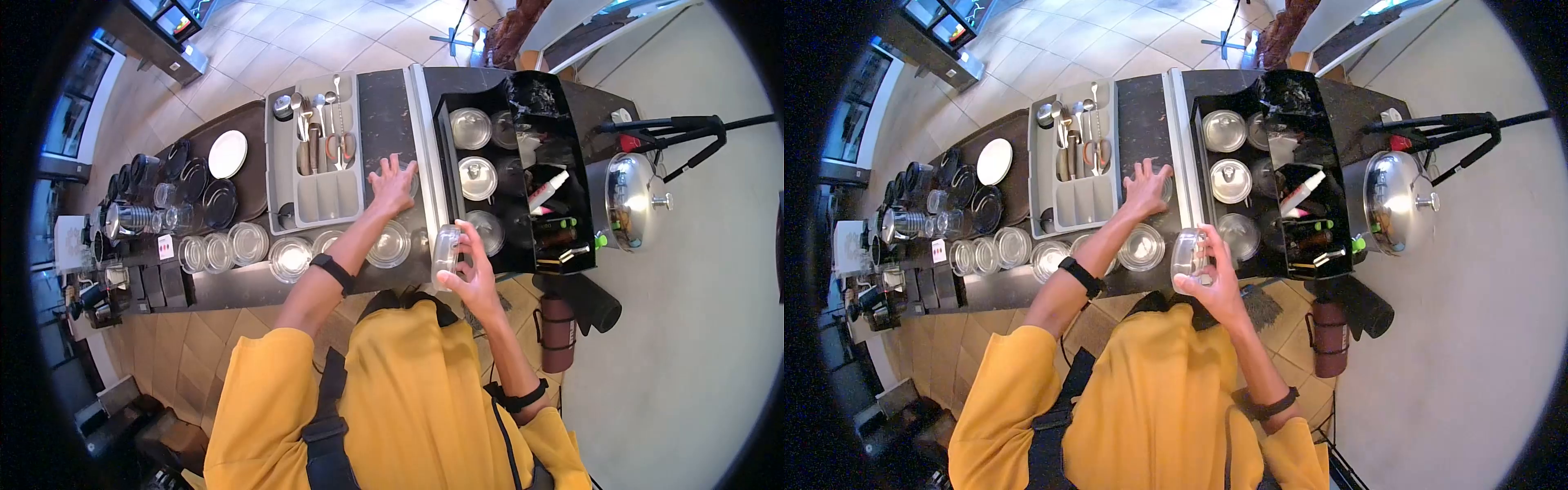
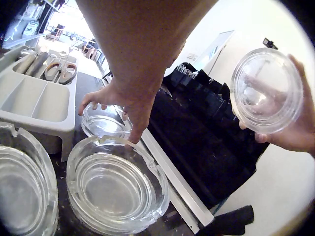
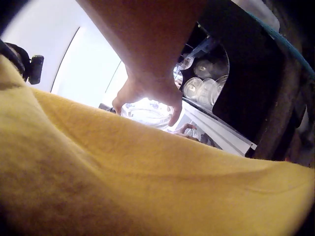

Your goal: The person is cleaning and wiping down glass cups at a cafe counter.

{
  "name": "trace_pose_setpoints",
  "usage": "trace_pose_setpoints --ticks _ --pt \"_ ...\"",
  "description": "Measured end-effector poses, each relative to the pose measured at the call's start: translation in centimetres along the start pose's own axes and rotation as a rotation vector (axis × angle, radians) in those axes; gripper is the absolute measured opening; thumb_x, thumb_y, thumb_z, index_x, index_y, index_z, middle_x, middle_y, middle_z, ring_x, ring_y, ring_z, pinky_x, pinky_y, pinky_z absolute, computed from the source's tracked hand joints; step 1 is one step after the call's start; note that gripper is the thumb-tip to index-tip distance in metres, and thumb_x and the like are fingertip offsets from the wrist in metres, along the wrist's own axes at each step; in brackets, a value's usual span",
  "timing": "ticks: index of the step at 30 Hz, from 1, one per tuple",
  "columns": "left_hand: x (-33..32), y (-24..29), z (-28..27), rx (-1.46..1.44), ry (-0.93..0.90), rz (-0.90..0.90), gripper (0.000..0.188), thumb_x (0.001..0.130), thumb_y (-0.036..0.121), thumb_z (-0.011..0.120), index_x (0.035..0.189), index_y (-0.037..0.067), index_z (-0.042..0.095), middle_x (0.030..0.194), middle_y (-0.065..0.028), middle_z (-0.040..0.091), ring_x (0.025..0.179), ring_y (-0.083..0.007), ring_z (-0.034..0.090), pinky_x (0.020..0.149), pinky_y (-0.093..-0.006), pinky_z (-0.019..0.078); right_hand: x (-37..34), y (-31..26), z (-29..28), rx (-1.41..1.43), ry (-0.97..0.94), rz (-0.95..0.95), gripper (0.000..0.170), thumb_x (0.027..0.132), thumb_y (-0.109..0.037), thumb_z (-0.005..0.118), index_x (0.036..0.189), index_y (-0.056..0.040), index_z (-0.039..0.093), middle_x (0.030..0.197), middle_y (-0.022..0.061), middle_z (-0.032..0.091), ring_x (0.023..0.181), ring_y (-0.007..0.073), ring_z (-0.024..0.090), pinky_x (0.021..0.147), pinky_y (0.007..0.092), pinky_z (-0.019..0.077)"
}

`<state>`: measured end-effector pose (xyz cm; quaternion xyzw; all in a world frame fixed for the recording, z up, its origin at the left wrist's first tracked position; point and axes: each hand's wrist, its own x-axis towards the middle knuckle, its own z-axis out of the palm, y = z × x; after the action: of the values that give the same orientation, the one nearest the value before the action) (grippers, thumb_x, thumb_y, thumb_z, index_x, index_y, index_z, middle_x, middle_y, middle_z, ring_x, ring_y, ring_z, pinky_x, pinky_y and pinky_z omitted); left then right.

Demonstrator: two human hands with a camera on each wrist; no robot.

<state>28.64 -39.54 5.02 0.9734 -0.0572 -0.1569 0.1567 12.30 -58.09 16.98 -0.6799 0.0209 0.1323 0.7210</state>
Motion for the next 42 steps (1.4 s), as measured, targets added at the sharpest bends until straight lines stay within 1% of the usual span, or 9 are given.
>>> trace_pose_setpoints --ticks 2,14,17,19,23,26,29,35,42 --pt "-0.2 0.1 0.0 0.030 -0.014 -0.010 0.090 0.053 0.018 0.091 0.133 0.024 0.049 0.139 -0.0202 0.038 0.134 -0.0436 0.036 0.093 -0.0670 0.0422 0.5 0.0 0.1 -0.003 -0.001 0.001 0.093 0.072 -0.022 0.083 0.151 -0.0102 0.034 0.126 0.0089 0.042 0.115 0.0193 0.047 0.088 0.0308 0.0484" --pt "-0.7 -0.8 1.4 0.121 0.002 0.029 0.098 0.054 0.026 0.092 0.138 0.027 0.043 0.148 -0.0206 0.033 0.138 -0.0445 0.033 0.090 -0.0693 0.0415 4.7 -2.9 2.0 -0.060 0.088 -0.032 0.088 0.076 -0.019 0.080 0.151 -0.0133 0.033 0.125 0.0094 0.045 0.114 0.0192 0.049 0.085 0.0306 0.0480" --pt "-1.7 -1.0 0.6 0.043 0.033 0.053 0.093 0.056 0.025 0.092 0.136 0.024 0.045 0.143 -0.0179 0.038 0.134 -0.0414 0.036 0.089 -0.0649 0.0429 6.1 -2.8 2.9 -0.173 0.192 -0.072 0.086 0.078 -0.024 0.080 0.151 -0.0150 0.034 0.127 0.0108 0.043 0.114 0.0204 0.049 0.085 0.0319 0.0475" --pt "-2.1 -1.7 0.5 -0.017 0.046 0.104 0.106 0.058 0.030 0.093 0.148 0.020 0.037 0.146 -0.0202 0.038 0.138 -0.0418 0.035 0.102 -0.0634 0.0370 7.1 -3.0 3.8 -0.209 0.239 -0.060 0.086 0.078 -0.025 0.080 0.150 -0.0156 0.035 0.127 0.0119 0.043 0.115 0.0210 0.049 0.087 0.0321 0.0471" --pt "-3.2 -3.0 -1.8 -0.071 0.010 0.143 0.112 0.064 0.031 0.091 0.154 0.015 0.027 0.148 -0.0223 0.038 0.140 -0.0400 0.035 0.112 -0.0582 0.0299 9.2 -3.1 6.1 -0.414 0.333 -0.121 0.088 0.075 -0.031 0.083 0.149 -0.0160 0.037 0.127 0.0162 0.043 0.117 0.0259 0.048 0.094 0.0370 0.0449" --pt "-4.5 -4.9 -3.6 -0.203 0.159 0.161 0.092 0.072 0.025 0.085 0.150 0.014 0.036 0.143 -0.0228 0.043 0.136 -0.0383 0.040 0.113 -0.0514 0.0322 11.1 -2.0 7.4 -0.568 0.368 -0.167 0.092 0.072 -0.035 0.086 0.148 -0.0156 0.038 0.127 0.0191 0.042 0.118 0.0323 0.047 0.100 0.0440 0.0412" --pt "-7.1 -6.7 -6.1 -0.449 0.326 0.188 0.052 0.080 0.013 0.076 0.129 0.008 0.058 0.125 -0.0184 0.054 0.120 -0.0368 0.051 0.105 -0.0460 0.0388 12.7 0.4 8.4 -0.780 0.346 -0.208 0.093 0.068 -0.036 0.087 0.147 -0.0174 0.041 0.128 0.0253 0.041 0.123 0.0402 0.041 0.103 0.0495 0.0385" --pt "-12.1 -9.2 -7.0 -0.555 0.316 0.190 0.040 0.080 0.011 0.074 0.119 0.008 0.063 0.113 -0.0155 0.059 0.112 -0.0364 0.056 0.097 -0.0441 0.0456 15.0 4.0 10.1 -1.046 0.229 -0.137 0.093 0.064 -0.033 0.088 0.146 -0.0228 0.043 0.131 0.0299 0.038 0.124 0.0457 0.039 0.102 0.0516 0.0411" --pt "-18.2 -9.8 -5.2 -0.641 0.279 0.236 0.034 0.081 0.013 0.074 0.113 0.009 0.064 0.109 -0.0127 0.060 0.109 -0.0332 0.057 0.095 -0.0441 0.0453 16.3 6.4 10.5 -1.161 0.137 -0.107 0.095 0.063 -0.030 0.089 0.147 -0.0232 0.043 0.134 0.0315 0.034 0.127 0.0476 0.034 0.101 0.0520 0.0428"
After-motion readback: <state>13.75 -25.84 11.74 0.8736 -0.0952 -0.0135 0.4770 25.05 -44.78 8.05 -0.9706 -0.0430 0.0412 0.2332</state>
